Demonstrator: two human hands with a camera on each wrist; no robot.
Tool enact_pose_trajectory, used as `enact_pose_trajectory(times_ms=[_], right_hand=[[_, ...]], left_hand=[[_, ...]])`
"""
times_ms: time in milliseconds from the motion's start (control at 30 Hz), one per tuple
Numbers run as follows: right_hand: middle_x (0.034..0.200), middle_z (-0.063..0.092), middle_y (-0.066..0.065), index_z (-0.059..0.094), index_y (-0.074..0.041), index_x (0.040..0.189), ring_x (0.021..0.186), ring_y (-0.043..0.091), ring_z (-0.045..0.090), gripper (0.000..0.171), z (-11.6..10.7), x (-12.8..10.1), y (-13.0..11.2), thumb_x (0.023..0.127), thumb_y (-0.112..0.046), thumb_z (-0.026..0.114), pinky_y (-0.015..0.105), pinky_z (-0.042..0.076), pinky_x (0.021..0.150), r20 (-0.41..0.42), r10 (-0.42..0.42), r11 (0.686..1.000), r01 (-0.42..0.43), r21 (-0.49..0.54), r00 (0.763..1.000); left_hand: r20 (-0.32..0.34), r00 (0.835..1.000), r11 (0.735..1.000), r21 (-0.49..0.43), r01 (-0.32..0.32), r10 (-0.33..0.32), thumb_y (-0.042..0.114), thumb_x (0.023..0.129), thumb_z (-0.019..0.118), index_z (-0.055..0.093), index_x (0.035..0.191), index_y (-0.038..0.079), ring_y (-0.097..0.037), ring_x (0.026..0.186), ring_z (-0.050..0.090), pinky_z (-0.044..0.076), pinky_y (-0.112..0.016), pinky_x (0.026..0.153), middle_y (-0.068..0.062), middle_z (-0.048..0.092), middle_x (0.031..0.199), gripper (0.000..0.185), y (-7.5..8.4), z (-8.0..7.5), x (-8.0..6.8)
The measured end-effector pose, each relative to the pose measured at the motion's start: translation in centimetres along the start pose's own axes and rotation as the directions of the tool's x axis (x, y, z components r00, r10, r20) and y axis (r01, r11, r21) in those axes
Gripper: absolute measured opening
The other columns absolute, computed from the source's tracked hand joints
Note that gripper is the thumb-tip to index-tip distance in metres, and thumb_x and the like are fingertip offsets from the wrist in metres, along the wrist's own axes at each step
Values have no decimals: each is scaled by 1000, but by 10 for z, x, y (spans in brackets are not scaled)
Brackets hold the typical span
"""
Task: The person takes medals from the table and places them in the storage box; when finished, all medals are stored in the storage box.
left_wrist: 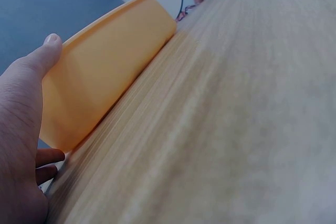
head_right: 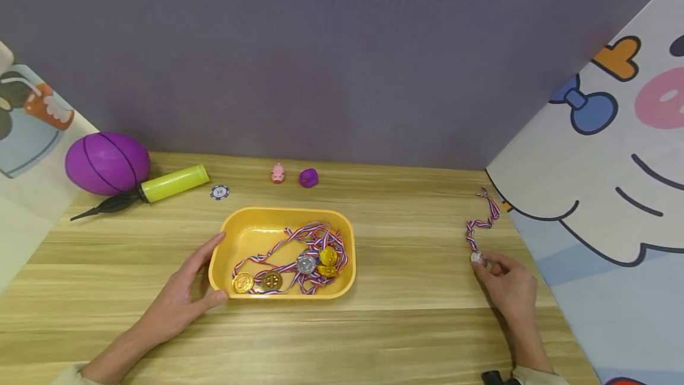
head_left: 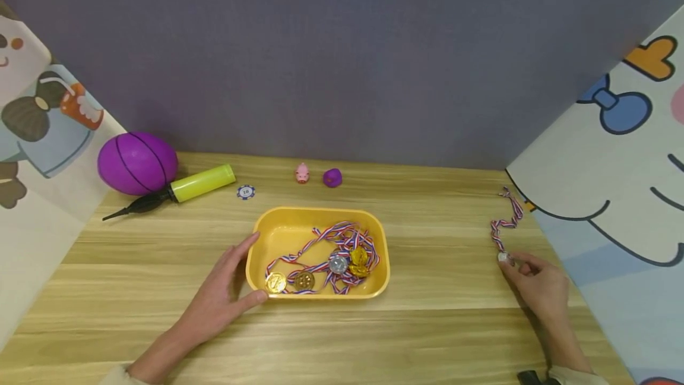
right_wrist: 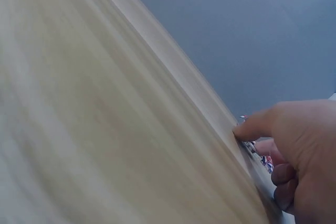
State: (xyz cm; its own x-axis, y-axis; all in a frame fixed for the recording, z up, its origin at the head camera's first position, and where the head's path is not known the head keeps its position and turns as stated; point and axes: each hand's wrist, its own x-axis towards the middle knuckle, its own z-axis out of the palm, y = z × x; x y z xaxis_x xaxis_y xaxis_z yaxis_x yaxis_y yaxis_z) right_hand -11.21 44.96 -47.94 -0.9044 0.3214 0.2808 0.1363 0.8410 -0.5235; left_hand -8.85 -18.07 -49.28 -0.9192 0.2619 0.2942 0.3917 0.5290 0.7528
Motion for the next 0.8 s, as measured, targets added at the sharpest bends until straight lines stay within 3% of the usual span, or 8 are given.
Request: enact_pose_trajectory(times_ms=[200,500,633,800], right_hand=[[69,60,-9,85,3,105,62,-2,45,26,5,0,-8,84,-7,95,15,37,55,-41,-85,994,87,59,996],[72,59,-4,85,3,103,60,-4,44,26,6,-2,-21,78,6,91,8,35,53,-175,-112,969,146,198,978],[74,57,-1,85,5,103,59,-6,42,28,2,-2,-30,77,10,90,6,33,52,-237,-138,948,197,250,962],[76,56,-6,84,7,102,61,-4,40,28,-6,0,-40,75,12,89,4,32,54,-317,-187,920,279,276,930]], left_hand=[[-2,1000,1000,-4,-1,1,32,87,94,26,178,30,-52,156,42,3,-16,134,-21,51,168,113,0,-1,-1],[5,1000,1000,-5,12,-11,32,88,93,26,178,31,-54,157,39,3,-16,133,-20,48,171,112,0,-1,-2],[2,1000,1000,-4,2,-2,32,89,93,25,178,31,-53,156,40,3,-16,134,-19,49,170,112,-1,-1,-2],[3,1000,1000,-4,3,-3,35,90,92,25,178,31,-53,157,40,3,-16,134,-19,48,170,111,-1,0,-2]])
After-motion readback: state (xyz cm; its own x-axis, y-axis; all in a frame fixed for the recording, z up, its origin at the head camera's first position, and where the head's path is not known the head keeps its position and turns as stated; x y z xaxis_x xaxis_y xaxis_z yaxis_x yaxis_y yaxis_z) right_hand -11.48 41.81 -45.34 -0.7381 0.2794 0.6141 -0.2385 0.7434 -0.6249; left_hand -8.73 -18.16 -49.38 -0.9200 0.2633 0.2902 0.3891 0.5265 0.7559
